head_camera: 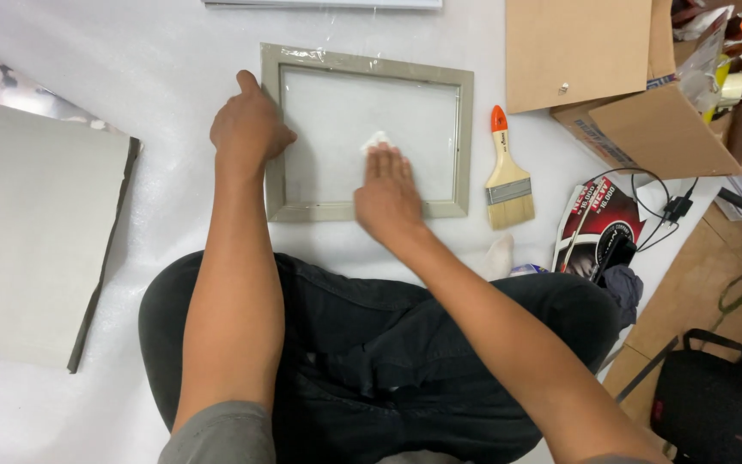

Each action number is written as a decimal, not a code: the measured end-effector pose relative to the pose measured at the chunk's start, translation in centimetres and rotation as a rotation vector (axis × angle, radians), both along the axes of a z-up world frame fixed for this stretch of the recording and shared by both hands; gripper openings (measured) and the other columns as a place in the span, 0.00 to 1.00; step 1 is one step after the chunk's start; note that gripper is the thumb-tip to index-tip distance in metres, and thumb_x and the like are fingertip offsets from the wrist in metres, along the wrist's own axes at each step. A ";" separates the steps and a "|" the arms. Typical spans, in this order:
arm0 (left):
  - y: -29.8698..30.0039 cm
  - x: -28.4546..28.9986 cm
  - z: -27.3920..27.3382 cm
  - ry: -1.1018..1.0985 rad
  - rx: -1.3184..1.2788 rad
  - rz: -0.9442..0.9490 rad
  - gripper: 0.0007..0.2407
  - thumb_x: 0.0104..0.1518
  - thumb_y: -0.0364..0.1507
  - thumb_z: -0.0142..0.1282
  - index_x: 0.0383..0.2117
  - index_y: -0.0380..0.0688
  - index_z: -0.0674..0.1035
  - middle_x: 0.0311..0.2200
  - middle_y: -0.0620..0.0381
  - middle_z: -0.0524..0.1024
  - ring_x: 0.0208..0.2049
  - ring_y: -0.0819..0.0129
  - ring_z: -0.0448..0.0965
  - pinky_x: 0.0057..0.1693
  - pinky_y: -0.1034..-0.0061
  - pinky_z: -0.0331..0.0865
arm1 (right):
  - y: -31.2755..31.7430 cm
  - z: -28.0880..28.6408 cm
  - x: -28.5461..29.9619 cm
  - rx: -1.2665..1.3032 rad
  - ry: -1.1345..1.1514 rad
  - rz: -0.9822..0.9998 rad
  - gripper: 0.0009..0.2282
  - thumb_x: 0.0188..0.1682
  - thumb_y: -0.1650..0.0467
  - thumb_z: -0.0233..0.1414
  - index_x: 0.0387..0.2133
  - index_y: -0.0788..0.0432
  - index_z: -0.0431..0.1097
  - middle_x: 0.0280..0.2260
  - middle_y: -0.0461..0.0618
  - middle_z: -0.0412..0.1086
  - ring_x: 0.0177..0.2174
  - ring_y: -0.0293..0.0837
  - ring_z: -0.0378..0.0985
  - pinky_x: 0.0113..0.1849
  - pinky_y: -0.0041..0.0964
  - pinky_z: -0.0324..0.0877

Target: Assembling a picture frame by cleaning the glass, inserting a picture, and securing the back panel.

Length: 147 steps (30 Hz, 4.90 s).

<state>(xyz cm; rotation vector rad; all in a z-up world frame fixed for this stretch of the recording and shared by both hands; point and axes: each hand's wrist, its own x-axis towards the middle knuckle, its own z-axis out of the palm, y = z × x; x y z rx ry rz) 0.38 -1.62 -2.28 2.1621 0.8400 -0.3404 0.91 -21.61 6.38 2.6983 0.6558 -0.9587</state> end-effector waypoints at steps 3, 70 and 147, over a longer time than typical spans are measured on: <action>-0.1 0.1 0.3 0.030 0.012 -0.024 0.30 0.44 0.27 0.72 0.50 0.36 0.64 0.30 0.46 0.81 0.29 0.50 0.83 0.35 0.62 0.75 | -5.3 -1.0 2.7 -0.112 -0.070 -0.134 0.31 0.51 0.71 0.36 0.67 0.75 0.37 0.69 0.74 0.35 0.68 0.65 0.36 0.66 0.55 0.32; -0.2 0.4 -1.8 -0.087 0.103 -0.003 0.26 0.40 0.21 0.65 0.47 0.38 0.66 0.28 0.45 0.82 0.27 0.48 0.84 0.33 0.60 0.77 | 2.0 -2.8 1.2 0.336 -0.017 0.098 0.11 0.43 0.62 0.65 0.28 0.55 0.74 0.30 0.46 0.70 0.37 0.48 0.71 0.45 0.42 0.65; 0.2 0.1 -0.1 -0.021 -0.012 -0.017 0.30 0.40 0.26 0.72 0.49 0.36 0.66 0.29 0.45 0.81 0.29 0.49 0.83 0.37 0.61 0.76 | 0.0 -2.1 -3.1 0.191 -0.109 0.084 0.32 0.52 0.63 0.39 0.68 0.70 0.40 0.71 0.63 0.36 0.69 0.54 0.39 0.65 0.55 0.41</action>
